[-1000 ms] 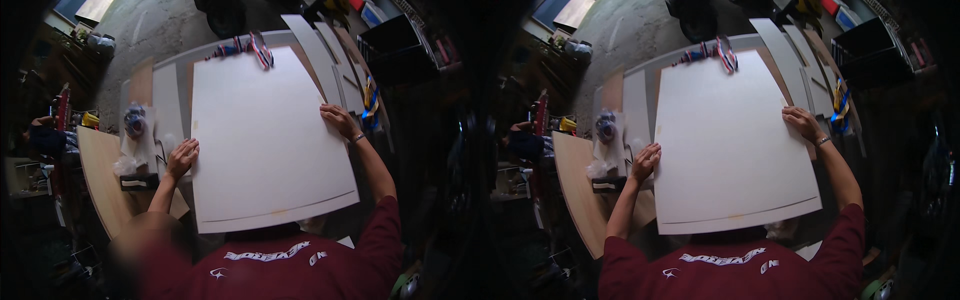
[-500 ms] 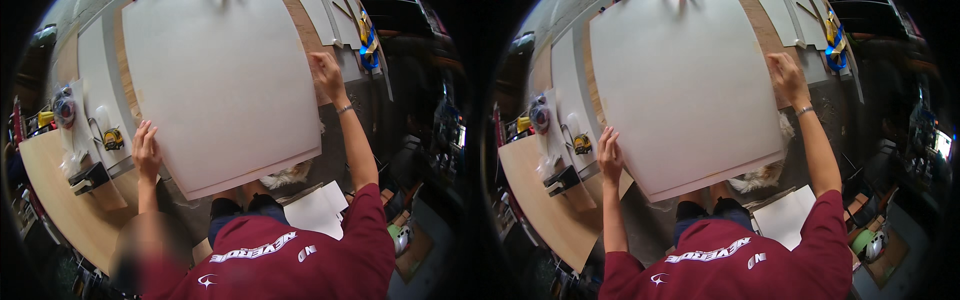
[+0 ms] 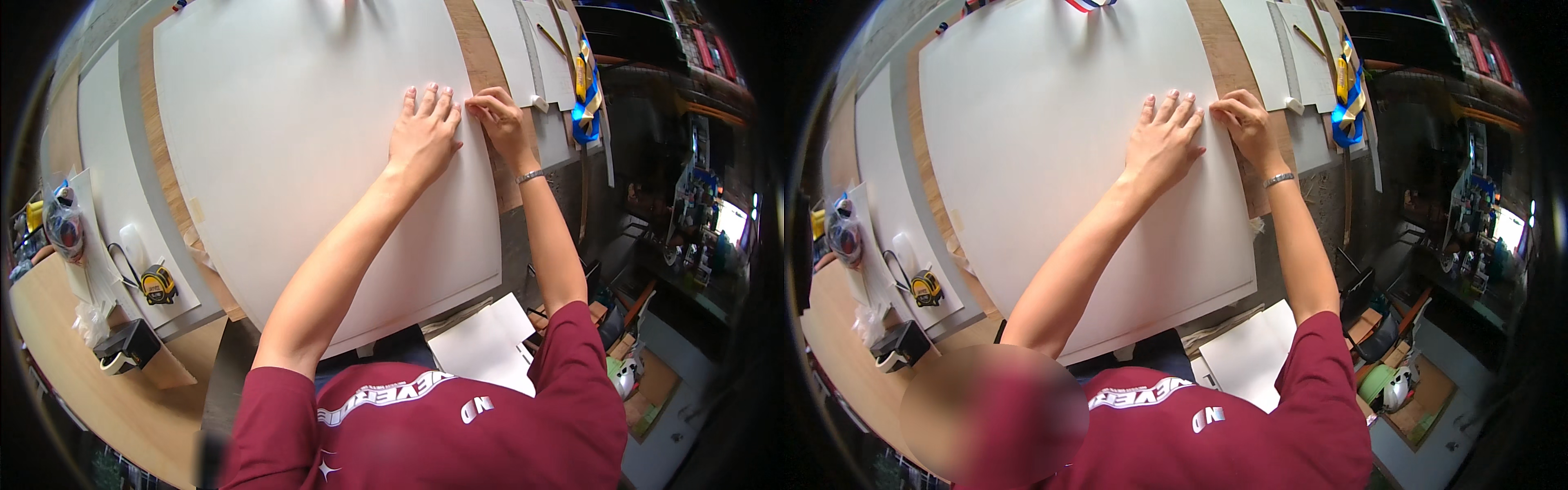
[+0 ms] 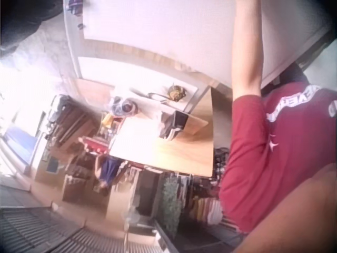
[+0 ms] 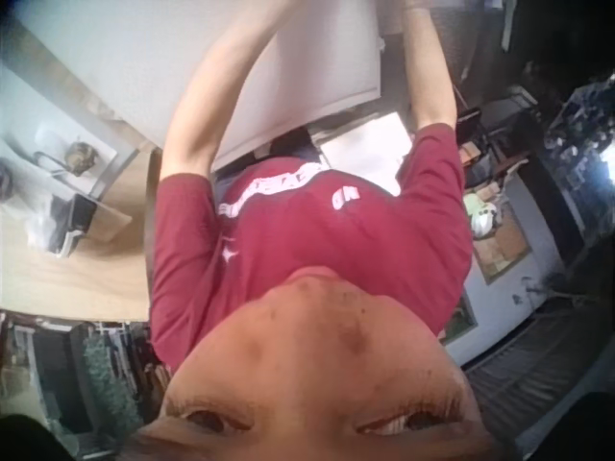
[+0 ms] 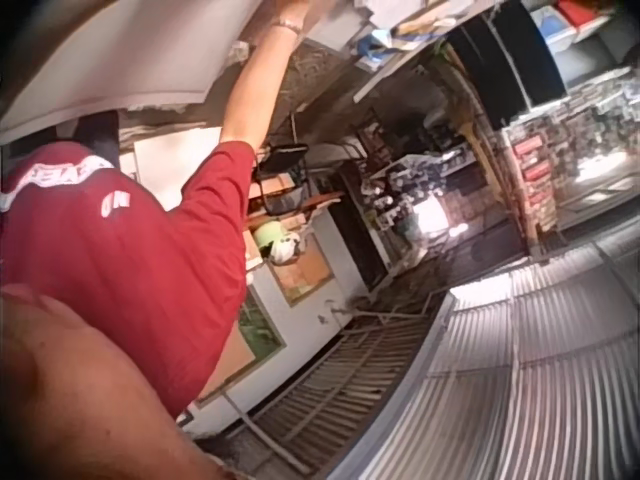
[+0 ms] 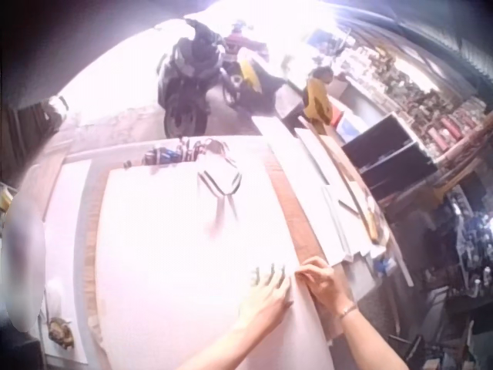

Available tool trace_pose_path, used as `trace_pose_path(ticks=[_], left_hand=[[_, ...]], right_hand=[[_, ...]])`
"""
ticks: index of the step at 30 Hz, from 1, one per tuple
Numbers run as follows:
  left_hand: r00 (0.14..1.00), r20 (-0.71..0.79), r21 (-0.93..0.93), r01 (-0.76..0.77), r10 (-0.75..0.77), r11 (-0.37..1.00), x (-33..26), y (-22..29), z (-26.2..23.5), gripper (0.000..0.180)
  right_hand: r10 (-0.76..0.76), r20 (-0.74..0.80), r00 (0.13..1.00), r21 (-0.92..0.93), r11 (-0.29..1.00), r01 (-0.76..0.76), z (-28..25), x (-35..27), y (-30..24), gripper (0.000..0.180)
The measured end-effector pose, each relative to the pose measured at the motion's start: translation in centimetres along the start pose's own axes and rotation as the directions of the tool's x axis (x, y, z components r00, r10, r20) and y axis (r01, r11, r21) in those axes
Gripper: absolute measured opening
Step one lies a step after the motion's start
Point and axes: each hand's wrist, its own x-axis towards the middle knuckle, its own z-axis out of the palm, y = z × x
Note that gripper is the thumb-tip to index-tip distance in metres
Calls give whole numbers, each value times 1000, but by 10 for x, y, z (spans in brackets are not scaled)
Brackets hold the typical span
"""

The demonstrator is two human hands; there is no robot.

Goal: The person measures and marks a white board with a ruler and pencil, then flips it to apply double-sided tape. They peel the backing off the tape and place a black board with medals on top. Finally, they use a utility knife to trim the edges of the black board.

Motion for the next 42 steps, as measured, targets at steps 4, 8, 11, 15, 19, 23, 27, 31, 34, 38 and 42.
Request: trace_pose_path(ticks=[4,8,11,15,19,23,27,31,34,38,42], left_hand=[[1000,7,24,11,-11,1000,0,-1,12,56],[999,6,29,35,-35,999,0,3,15,54],[995,72,80,57,-63,995,4,7,10,53],[991,101,90,78,-87,993,8,12,2,54],[986,130,92,98,-109,991,11,17,-3,55],[977,161,131,122,-143,984,13,24,-4,58],[963,199,162,149,-180,976,17,30,-7,62],[952,230,162,170,-205,972,21,36,-13,66],[941,254,176,180,-221,968,24,39,-16,69],[939,254,226,175,-232,958,26,41,-13,70],[939,249,238,178,-237,955,26,42,-9,70]], right_hand=[[25,-65,998,27,999,-24,12,0,10,8],[-52,-75,996,-19,999,50,13,-5,20,10],[-89,-52,995,-7,996,89,11,-3,24,11],[-162,-29,986,2,987,162,9,7,25,11],[-150,52,987,56,988,147,4,12,27,18],[-2,106,994,265,964,-26,-2,9,31,20],[-126,130,983,230,969,93,-5,12,36,21],[-85,142,986,222,974,52,-8,18,36,17],[-72,154,985,231,972,35,-9,20,34,16],[-136,136,981,200,974,108,-6,20,34,15],[-191,98,977,152,973,175,-2,18,36,14]])
